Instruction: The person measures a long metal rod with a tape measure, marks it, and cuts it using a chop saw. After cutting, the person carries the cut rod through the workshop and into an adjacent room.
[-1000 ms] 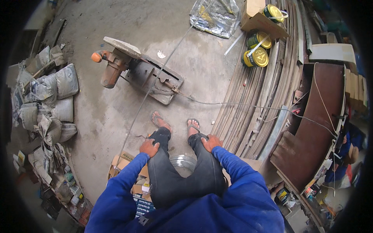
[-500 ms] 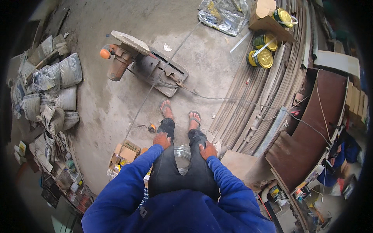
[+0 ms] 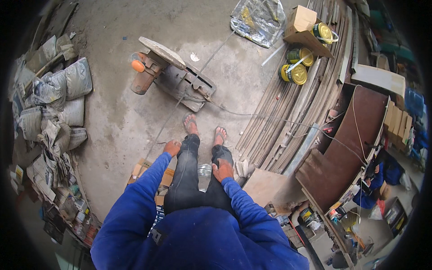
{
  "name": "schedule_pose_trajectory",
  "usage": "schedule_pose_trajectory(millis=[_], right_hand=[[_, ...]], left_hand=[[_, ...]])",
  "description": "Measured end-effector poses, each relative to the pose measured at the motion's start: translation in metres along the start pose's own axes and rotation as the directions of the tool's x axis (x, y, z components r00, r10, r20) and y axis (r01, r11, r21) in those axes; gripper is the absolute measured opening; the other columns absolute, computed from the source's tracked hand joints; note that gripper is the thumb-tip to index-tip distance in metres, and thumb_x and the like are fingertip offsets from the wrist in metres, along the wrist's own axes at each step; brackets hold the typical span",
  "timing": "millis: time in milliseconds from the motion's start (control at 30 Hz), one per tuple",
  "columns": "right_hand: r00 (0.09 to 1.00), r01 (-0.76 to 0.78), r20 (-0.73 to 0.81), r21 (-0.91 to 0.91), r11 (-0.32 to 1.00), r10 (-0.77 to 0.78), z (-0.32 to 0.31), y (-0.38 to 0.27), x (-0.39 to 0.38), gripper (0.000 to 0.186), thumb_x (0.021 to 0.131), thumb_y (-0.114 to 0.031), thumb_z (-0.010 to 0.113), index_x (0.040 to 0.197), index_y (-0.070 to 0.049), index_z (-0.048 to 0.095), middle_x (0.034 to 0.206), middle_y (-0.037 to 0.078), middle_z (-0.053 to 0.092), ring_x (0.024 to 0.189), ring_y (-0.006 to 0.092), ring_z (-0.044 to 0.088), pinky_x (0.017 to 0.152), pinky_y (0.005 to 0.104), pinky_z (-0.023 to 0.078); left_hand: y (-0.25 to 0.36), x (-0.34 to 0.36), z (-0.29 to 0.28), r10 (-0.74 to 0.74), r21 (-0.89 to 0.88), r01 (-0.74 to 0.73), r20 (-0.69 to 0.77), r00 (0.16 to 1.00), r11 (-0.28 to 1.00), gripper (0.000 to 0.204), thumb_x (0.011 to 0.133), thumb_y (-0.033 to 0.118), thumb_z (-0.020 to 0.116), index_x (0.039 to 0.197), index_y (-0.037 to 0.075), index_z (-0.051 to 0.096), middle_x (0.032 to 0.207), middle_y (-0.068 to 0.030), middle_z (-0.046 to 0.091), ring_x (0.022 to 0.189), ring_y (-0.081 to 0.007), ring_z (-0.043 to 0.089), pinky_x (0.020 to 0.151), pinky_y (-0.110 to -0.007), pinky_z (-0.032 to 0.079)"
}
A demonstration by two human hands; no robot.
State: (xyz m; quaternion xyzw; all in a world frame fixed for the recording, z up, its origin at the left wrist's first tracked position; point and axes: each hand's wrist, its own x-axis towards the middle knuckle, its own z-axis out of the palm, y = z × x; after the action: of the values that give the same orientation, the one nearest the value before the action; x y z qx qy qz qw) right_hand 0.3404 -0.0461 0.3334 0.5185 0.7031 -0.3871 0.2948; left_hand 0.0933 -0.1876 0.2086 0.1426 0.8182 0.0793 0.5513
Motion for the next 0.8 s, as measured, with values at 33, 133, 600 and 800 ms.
schedule_pose_trajectory(millis=[33,133,600,800], right_hand=[[0.999,0.041,-0.034,0.003,0.999,-0.041,-0.003,-0.01,0.0,0.049,0.086,-0.037,0.059,0.124,-0.007,0.057,0.125,0.016,0.058,0.117,0.0353,0.051,0.099,0.0488,0.038],[0.997,0.068,-0.046,-0.014,0.998,-0.069,-0.008,-0.03,0.005,0.047,0.086,-0.038,0.06,0.123,-0.008,0.058,0.125,0.017,0.057,0.117,0.0363,0.051,0.098,0.0487,0.04],[0.995,0.089,0.057,-0.201,0.975,-0.079,0.008,0.021,0.067,0.051,0.085,-0.037,0.06,0.128,-0.012,0.053,0.131,0.011,0.046,0.125,0.0318,0.04,0.099,0.0526,0.033],[0.998,0.062,0.027,-0.224,0.973,-0.058,0.009,0.03,0.095,0.054,0.084,-0.04,0.061,0.128,-0.01,0.053,0.134,0.01,0.047,0.125,0.0295,0.042,0.1,0.0511,0.033]], left_hand=[[-0.001,0.005,-0.007,0.004,0.0,-0.004,-0.001,1.0,1.0,0.037,0.085,0.034,0.056,0.104,0.004,0.067,0.105,-0.0239,0.065,0.102,-0.038,0.062,0.089,-0.044,0.047],[-0.003,0.02,-0.025,0.014,0.028,-0.012,-0.053,0.999,1.0,0.035,0.085,0.033,0.055,0.101,0.004,0.068,0.104,-0.0247,0.065,0.101,-0.0393,0.061,0.088,-0.044,0.048],[0.066,0.1,0.0,0.1,-0.055,-0.109,-0.143,0.985,0.993,0.033,0.085,0.029,0.055,0.104,0.005,0.067,0.102,-0.0227,0.066,0.099,-0.0384,0.062,0.086,-0.043,0.048],[0.095,0.219,0.003,0.212,-0.007,-0.227,-0.325,0.922,0.974,0.03,0.082,0.023,0.058,0.103,0.003,0.066,0.103,-0.0235,0.065,0.099,-0.0393,0.061,0.086,-0.046,0.048]])
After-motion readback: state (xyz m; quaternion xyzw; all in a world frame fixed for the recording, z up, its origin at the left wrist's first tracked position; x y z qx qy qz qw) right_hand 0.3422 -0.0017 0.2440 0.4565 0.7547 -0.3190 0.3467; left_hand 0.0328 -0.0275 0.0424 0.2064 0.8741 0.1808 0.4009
